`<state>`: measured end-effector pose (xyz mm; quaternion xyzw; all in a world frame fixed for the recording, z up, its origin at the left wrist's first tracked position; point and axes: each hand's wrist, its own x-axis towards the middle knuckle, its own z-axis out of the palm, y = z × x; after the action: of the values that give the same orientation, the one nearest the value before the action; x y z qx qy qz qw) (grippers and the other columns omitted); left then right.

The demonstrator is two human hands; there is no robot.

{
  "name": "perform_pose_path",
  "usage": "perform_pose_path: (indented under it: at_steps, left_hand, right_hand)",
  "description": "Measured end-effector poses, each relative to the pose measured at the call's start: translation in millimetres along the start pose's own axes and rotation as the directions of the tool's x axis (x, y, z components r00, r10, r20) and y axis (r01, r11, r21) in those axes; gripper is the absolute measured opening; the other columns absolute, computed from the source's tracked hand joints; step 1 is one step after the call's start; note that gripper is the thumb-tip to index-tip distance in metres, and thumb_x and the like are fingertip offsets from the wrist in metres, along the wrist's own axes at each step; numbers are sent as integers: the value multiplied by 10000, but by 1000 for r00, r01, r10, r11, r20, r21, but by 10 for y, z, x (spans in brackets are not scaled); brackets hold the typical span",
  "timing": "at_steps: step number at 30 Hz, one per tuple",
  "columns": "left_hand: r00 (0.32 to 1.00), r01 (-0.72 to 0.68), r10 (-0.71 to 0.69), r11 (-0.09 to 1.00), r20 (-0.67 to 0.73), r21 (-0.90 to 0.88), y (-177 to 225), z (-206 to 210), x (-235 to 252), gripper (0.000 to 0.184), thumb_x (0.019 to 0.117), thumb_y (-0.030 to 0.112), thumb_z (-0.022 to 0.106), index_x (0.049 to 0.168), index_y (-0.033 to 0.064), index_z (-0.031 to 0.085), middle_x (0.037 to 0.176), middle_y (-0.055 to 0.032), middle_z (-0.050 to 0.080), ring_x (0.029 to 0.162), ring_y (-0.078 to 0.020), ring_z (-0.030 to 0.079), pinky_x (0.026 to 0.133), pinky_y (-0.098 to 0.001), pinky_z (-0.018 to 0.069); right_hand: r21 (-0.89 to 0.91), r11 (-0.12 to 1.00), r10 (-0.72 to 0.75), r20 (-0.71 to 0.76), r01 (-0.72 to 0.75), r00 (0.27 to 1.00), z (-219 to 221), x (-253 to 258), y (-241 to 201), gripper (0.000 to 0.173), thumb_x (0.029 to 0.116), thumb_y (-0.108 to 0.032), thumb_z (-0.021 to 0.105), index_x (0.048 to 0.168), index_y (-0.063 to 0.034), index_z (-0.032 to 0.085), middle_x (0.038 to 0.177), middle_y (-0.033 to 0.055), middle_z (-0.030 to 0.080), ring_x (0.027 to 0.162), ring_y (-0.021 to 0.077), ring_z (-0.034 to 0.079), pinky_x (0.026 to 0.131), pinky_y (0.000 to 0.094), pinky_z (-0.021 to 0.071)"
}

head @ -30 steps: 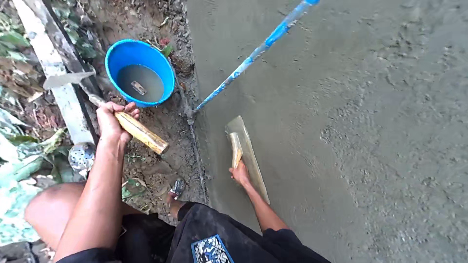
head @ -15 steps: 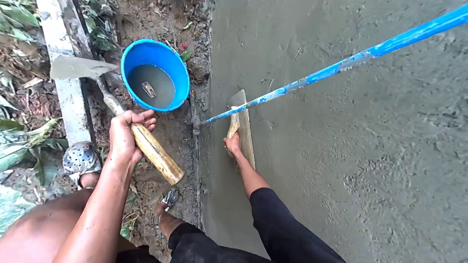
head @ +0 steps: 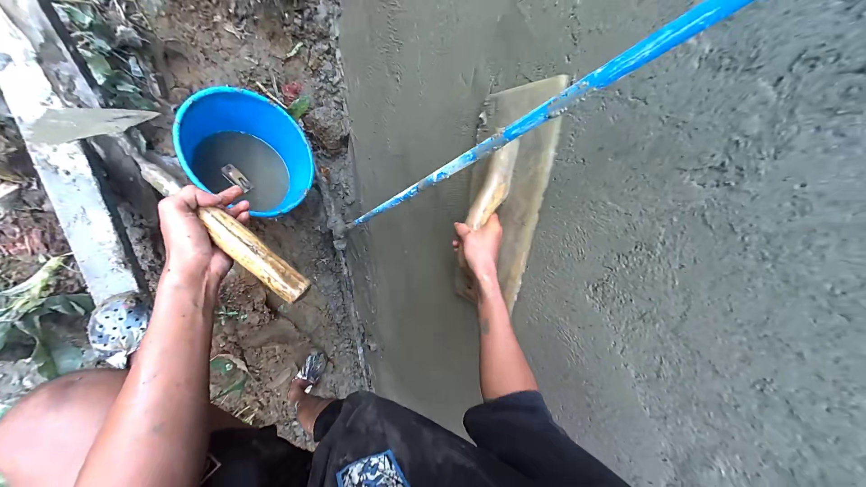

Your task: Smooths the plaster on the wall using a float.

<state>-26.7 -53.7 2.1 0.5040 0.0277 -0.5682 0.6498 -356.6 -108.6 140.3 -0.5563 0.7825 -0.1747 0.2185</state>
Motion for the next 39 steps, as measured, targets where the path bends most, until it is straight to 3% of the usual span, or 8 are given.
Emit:
perform_pose_path:
  at_steps: [3,11,16,21,26,31,35,39]
  left_hand:
    - [1000,-5,5,1000,2,-14,43,48,6,210,957,135,403,1031,100,596,1073,-49,736,803,-130,709,724,-276,579]
    - [1000,-6,6,999,6,34,-10,92,-11,188,952,139,425,1074,118,567,1082,-47,732,806,-125,708,705,-276,581]
    - [1000,11,-12,998,15,57,-208,36,6,183,951,142,420,1052,98,566,1071,-60,731,830,-140,713,733,-288,586]
    - [999,37,-37,999,-13,26,-136,11,-78,215,980,163,385,1100,92,549,1075,-77,729,854,-161,719,754,-311,593]
    - [1000,-17,17,1000,4,20,-138,31,-133,252,990,176,371,1107,85,575,1029,-63,729,817,-144,712,738,-288,590]
    - [1000,-11,12,999,-6,35,-355,104,-170,211,980,157,402,1100,90,563,1063,-69,707,786,-148,697,722,-296,585]
    - [1000,26,-26,999,8,35,-530,125,-139,185,969,157,423,1093,82,538,1088,-97,702,801,-168,702,719,-314,591]
    - [999,21,-23,999,40,47,-482,78,-115,141,967,152,404,1051,101,505,1071,-91,703,828,-173,704,731,-324,590]
  right_hand:
    - [229,971,-42,-145,74,988,-381,235,587,532,918,-123,752,1365,-44,475,916,129,669,604,217,678,585,407,626]
    - [439,856,-200,-207,273,958,-613,352,297,545,852,-56,691,1315,-5,408,840,63,624,541,159,640,515,339,618]
    - [227,974,-1,89,-19,996,-51,570,475,626,885,-55,716,1425,-5,403,948,175,649,625,251,671,568,411,615]
    - [-11,978,206,129,-206,970,-217,-362,1414,652,884,-127,766,1447,-23,455,1057,211,681,805,290,720,739,466,628]
    - [51,990,131,-25,-130,991,-802,-649,1204,577,879,-86,767,1362,33,474,938,157,680,709,228,707,686,403,623]
    - [257,965,-34,-33,42,999,-572,79,581,671,868,-57,745,1432,22,388,1006,184,640,658,245,689,606,418,633]
    - [80,995,50,84,-57,995,-155,441,573,665,860,-146,762,1425,-17,437,1087,208,682,820,309,730,736,504,625]
    - [-46,991,132,158,-127,979,-177,21,1081,629,883,-183,763,1413,-40,456,1059,231,680,800,362,715,706,555,603]
